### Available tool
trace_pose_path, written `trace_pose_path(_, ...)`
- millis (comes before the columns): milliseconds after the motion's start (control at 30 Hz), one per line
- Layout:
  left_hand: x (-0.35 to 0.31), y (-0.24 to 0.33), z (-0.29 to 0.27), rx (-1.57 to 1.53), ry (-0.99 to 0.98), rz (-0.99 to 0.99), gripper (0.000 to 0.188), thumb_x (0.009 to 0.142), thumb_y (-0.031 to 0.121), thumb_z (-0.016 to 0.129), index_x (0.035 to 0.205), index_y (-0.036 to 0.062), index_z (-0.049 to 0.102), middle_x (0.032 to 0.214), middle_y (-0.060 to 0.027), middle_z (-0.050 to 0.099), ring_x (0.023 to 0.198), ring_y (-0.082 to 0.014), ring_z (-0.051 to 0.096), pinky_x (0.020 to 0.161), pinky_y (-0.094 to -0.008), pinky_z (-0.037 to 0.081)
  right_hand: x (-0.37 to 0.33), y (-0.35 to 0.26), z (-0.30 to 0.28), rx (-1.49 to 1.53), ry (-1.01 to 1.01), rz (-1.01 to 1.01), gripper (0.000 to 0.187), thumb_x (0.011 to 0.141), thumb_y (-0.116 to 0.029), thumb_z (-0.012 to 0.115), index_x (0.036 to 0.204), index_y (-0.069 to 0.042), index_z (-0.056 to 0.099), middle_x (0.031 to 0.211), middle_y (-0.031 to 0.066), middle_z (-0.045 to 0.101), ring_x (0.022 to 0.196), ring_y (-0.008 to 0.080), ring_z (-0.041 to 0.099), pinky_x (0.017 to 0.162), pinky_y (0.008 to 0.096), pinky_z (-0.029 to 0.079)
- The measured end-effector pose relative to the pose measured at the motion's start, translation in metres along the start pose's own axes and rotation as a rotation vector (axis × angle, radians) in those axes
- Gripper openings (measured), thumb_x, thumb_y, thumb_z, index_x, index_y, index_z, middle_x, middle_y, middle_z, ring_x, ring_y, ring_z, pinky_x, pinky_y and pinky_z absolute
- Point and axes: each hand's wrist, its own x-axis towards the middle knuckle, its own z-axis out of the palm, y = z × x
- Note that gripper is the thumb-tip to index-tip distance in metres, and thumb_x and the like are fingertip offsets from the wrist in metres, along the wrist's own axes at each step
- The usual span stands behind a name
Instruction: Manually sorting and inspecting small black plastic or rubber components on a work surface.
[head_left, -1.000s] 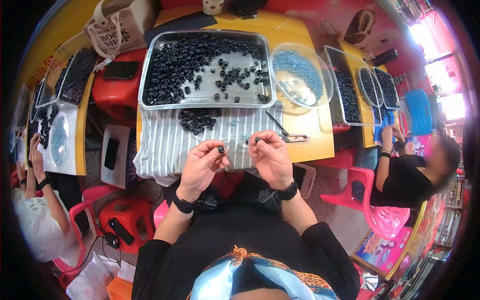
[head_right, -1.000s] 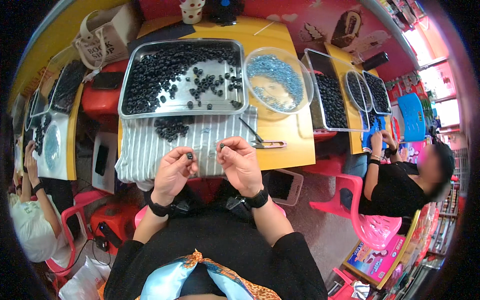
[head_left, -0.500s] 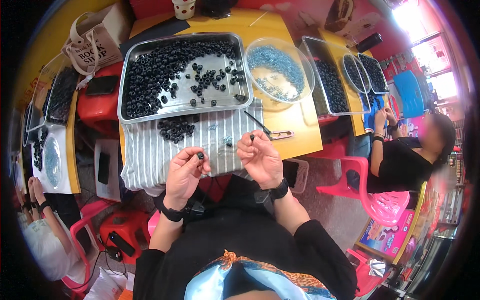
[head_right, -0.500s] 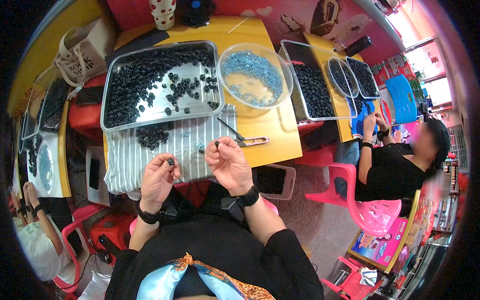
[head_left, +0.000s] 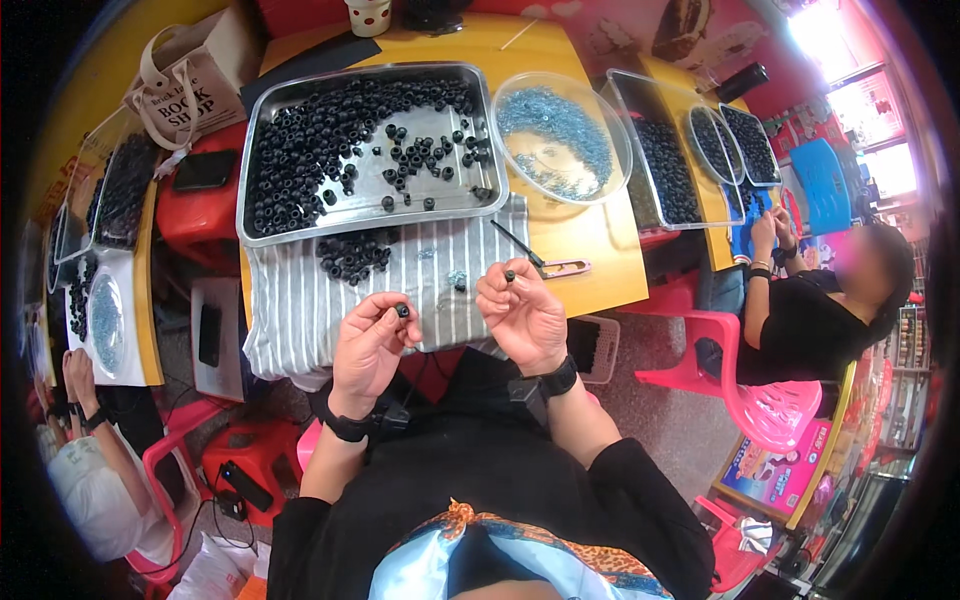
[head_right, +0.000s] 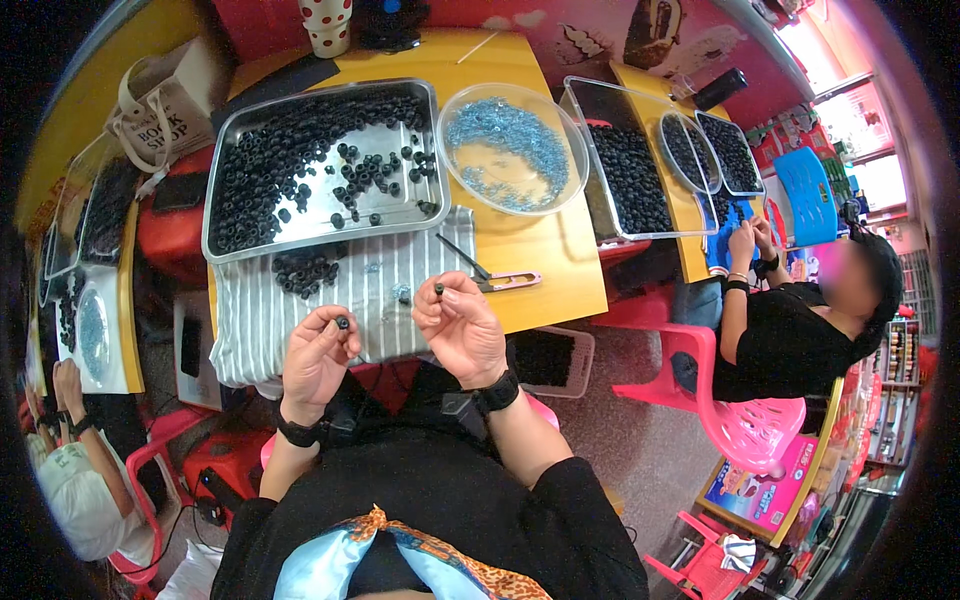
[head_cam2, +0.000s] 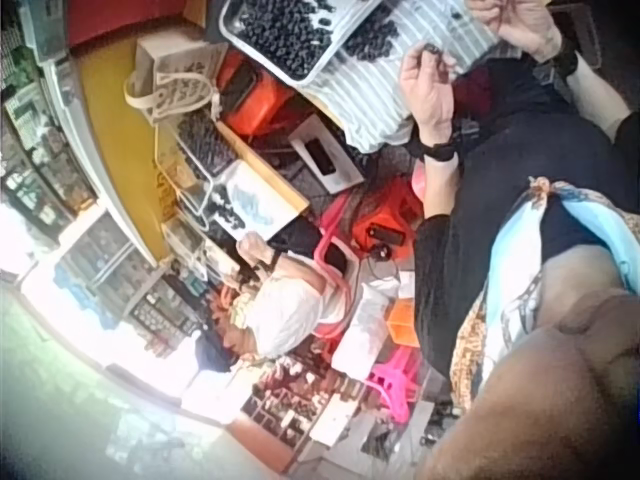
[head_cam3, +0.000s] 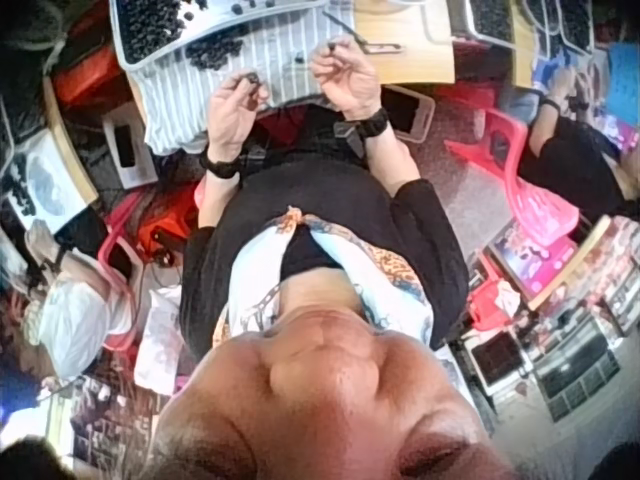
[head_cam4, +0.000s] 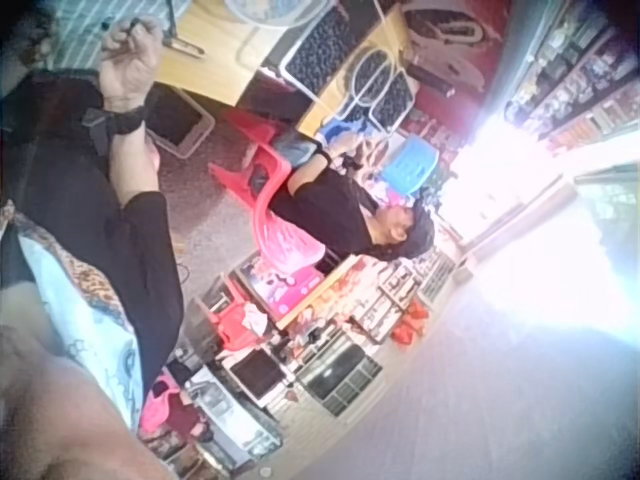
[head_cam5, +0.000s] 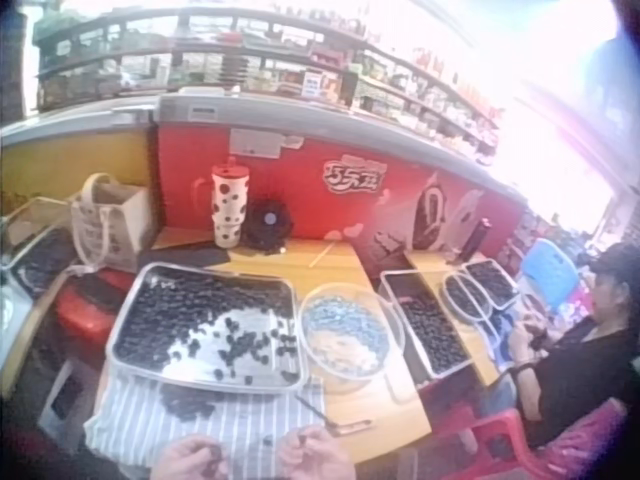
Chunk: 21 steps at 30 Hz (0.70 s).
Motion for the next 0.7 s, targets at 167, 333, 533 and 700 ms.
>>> trace_pose_path(167,0.0,0.0,-0.001,-0.015,-0.016,0.002,0.021,0.096,0.01,0.056,0.114,-0.0015,0.058,0.097,-0.0118,0.064,0.078,-0.0175,0.063,0.07,-0.0273,0.051,0.001,0.003,-0.001,-0.01,-0.021,0.005,0.013,0.084,-0.001,0.06,0.097,-0.002,0.061,0.086,0.0105,0.054,0.074,0.0161,0.043,0.067,0.0268,0.038)
trace_pose_path(333,0.0,-0.002,-0.006,-0.054,-0.058,0.022,0.022,0.097,0.009,0.055,0.116,-0.0016,0.059,0.1,-0.0129,0.065,0.08,-0.019,0.064,0.072,-0.0281,0.051,0.003,0.007,-0.002,-0.006,-0.054,0.04,0.013,0.085,-0.001,0.059,0.098,-0.001,0.061,0.087,0.0107,0.054,0.074,0.016,0.043,0.067,0.0269,0.038)
trace_pose_path(533,-0.001,-0.003,-0.007,-0.038,-0.02,-0.007,0.021,0.096,0.009,0.056,0.115,-0.0011,0.058,0.099,-0.0111,0.064,0.08,-0.0172,0.063,0.072,-0.0279,0.051,-0.005,0.023,0.017,-0.546,-0.017,0.011,0.013,0.085,0.004,0.06,0.097,0.001,0.062,0.085,0.0077,0.06,0.07,0.0114,0.052,0.064,0.0245,0.044)
trace_pose_path(700,-0.003,-0.005,-0.011,-0.077,-0.059,-0.009,0.021,0.094,0.005,0.058,0.114,-0.0017,0.06,0.097,-0.0103,0.067,0.081,-0.0168,0.065,0.07,-0.0268,0.052,-0.004,0.044,0.029,-0.929,-0.018,0.009,0.011,0.085,0.006,0.063,0.096,0.003,0.063,0.091,0.0061,0.063,0.075,0.0088,0.058,0.065,0.0216,0.047)
